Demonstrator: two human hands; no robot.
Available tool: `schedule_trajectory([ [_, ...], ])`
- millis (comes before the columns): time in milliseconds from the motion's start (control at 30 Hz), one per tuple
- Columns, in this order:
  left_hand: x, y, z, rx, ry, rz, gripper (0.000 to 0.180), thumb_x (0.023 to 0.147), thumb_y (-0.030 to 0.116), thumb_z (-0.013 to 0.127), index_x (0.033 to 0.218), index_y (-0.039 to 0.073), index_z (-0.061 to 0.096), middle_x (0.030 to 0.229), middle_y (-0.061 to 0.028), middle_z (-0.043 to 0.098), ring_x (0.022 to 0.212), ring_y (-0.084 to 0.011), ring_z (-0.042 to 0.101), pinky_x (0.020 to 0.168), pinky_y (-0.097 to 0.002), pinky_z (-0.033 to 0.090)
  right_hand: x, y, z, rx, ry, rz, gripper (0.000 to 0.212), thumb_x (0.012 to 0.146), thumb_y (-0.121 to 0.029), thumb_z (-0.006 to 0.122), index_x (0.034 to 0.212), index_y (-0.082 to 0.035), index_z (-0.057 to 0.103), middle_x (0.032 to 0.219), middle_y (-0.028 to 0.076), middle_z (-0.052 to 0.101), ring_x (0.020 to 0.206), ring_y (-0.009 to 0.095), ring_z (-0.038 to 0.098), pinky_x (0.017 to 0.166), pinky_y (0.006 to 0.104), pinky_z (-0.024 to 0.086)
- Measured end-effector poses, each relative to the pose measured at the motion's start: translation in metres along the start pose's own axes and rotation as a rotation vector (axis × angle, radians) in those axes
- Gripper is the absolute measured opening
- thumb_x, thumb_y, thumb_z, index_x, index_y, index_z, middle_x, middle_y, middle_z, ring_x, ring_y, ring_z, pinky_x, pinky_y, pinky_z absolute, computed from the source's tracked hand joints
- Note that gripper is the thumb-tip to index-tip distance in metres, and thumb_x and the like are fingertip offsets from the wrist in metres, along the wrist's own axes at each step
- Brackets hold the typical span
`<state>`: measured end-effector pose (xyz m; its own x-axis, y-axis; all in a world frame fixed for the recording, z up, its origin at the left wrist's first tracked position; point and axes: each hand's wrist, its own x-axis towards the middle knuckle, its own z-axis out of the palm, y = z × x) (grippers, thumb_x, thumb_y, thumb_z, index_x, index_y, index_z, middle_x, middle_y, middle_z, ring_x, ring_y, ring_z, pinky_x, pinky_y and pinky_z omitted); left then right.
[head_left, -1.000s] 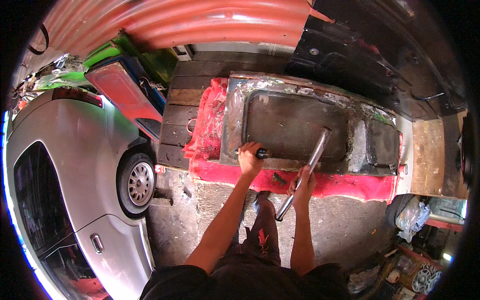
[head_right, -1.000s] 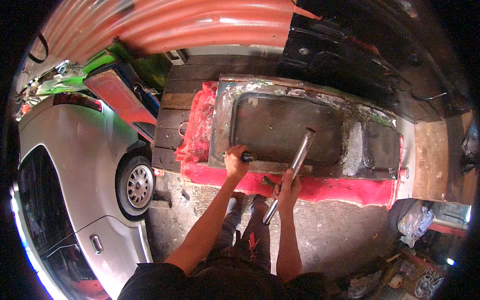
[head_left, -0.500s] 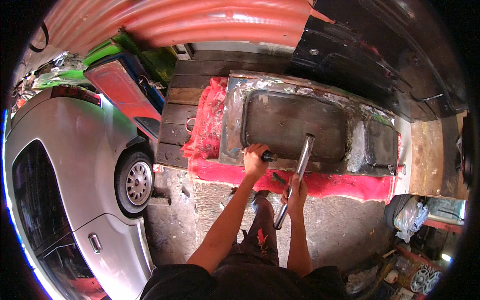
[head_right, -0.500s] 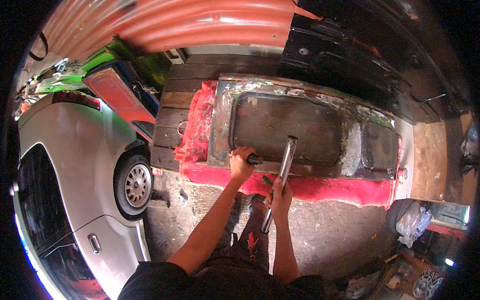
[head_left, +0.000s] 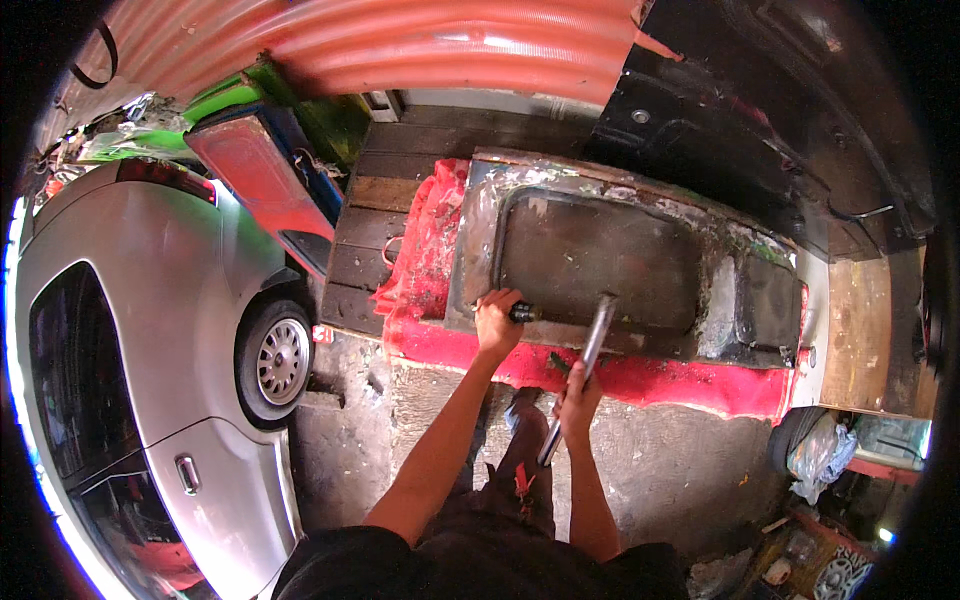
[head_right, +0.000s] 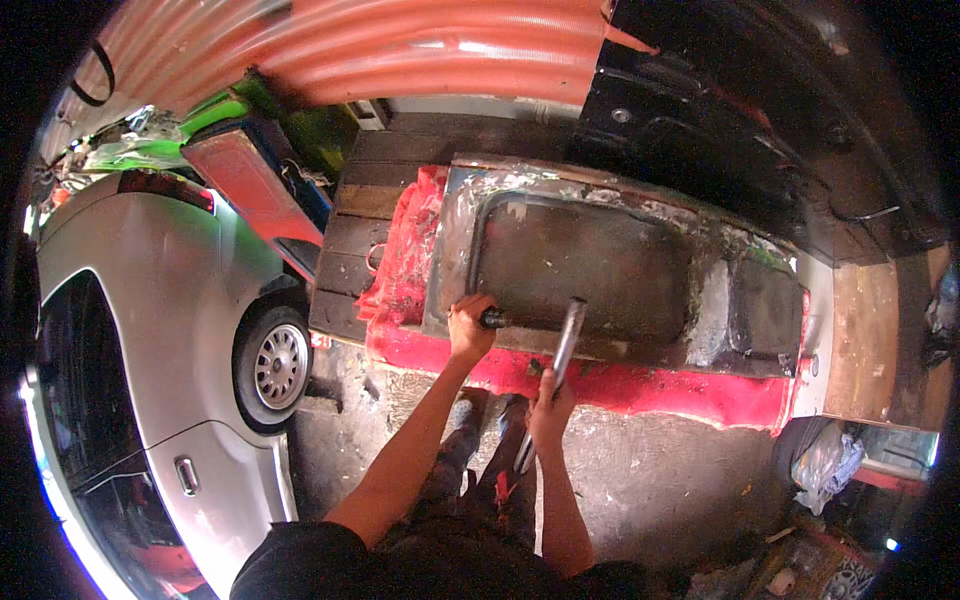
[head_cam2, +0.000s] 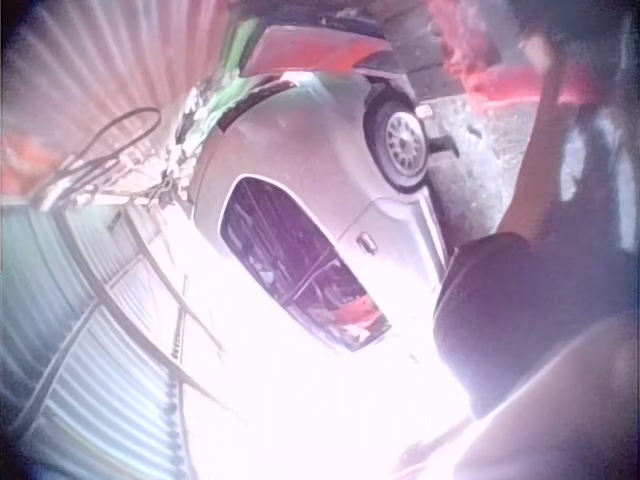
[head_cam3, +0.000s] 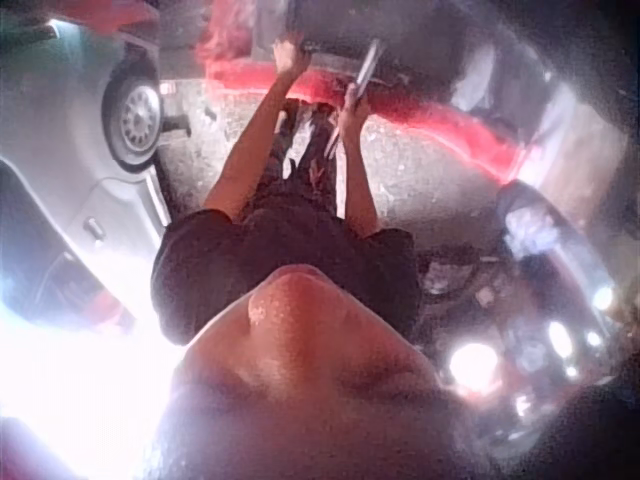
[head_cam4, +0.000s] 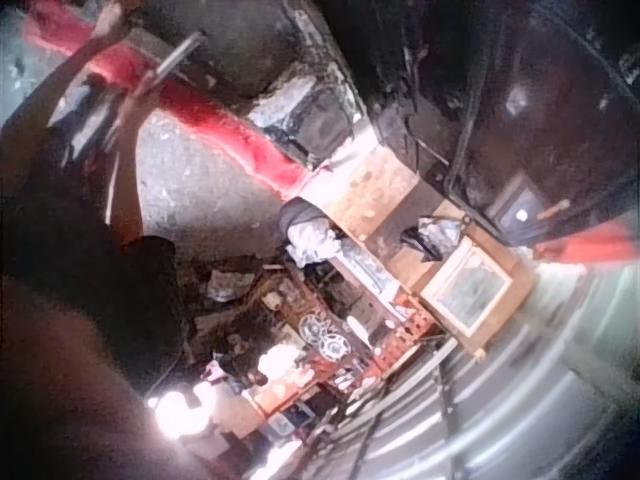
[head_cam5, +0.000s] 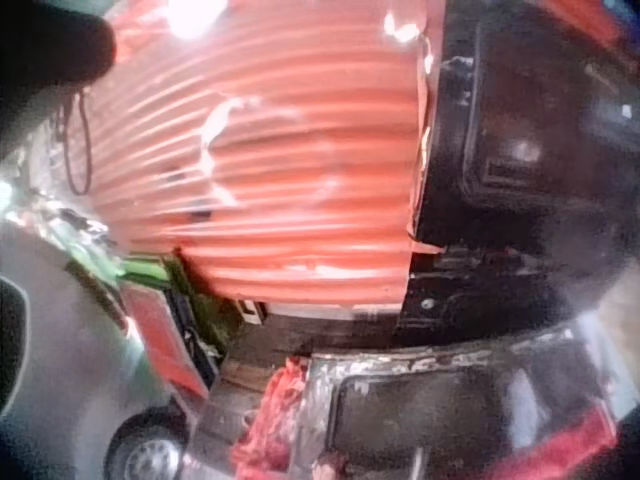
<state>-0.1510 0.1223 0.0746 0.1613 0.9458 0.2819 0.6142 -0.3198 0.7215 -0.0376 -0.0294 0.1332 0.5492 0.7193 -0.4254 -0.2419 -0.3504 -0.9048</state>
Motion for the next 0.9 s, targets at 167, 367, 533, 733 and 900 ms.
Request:
schedule_trajectory([
  [167,0.002,0.006,-0.005,-0.005,-0.003,0.005,0.024,0.059,0.000,0.063,0.081,0.011,0.064,0.081,-0.0084,0.063,0.085,-0.0338,0.060,0.075,-0.0445,0.044,0.005,-0.017,0.001,0.089,0.008,0.017,0.040,0.096,-0.048,0.053,0.082,-0.011,0.044,0.053,-0.004,0.035,0.036,0.006,0.035,0.030,0.0244,0.027],
  [367,0.019,-0.009,-0.003,-0.013,0.071,0.044,0.031,0.056,-0.002,0.065,0.084,0.013,0.063,0.082,-0.0064,0.062,0.088,-0.0319,0.059,0.079,-0.0438,0.042,0.014,-0.010,0.009,0.091,-0.064,0.064,0.039,0.096,-0.047,0.054,0.083,-0.011,0.044,0.053,-0.004,0.035,0.037,0.006,0.036,0.031,0.0245,0.028],
  [533,0.029,-0.008,-0.002,-0.052,0.037,-0.117,0.029,0.057,-0.001,0.064,0.082,0.012,0.061,0.083,-0.0064,0.062,0.087,-0.0328,0.059,0.077,-0.0443,0.042,0.012,-0.013,0.022,0.071,-0.148,0.100,0.044,0.095,-0.054,0.051,0.080,-0.013,0.042,0.051,-0.003,0.036,0.035,0.006,0.034,0.031,0.0243,0.027],
  [733,0.033,-0.006,0.002,-0.069,0.116,-0.175,0.029,0.057,0.000,0.064,0.082,0.012,0.060,0.083,-0.0063,0.061,0.087,-0.0324,0.059,0.076,-0.0432,0.042,0.020,-0.050,0.021,0.184,-0.185,-0.060,0.037,0.098,-0.043,0.052,0.084,-0.010,0.043,0.056,-0.002,0.039,0.039,0.006,0.039,0.032,0.0234,0.029],
  [900,0.036,-0.006,0.008,-0.057,0.139,-0.195,0.030,0.056,-0.002,0.063,0.083,0.012,0.061,0.083,-0.0068,0.061,0.087,-0.0332,0.059,0.076,-0.0429,0.042,0.063,-0.006,0.030,-0.379,-0.192,-0.435,0.042,0.099,-0.043,0.049,0.086,-0.004,0.052,0.057,0.009,0.048,0.043,0.016,0.050,0.039,0.0349,0.038],
])
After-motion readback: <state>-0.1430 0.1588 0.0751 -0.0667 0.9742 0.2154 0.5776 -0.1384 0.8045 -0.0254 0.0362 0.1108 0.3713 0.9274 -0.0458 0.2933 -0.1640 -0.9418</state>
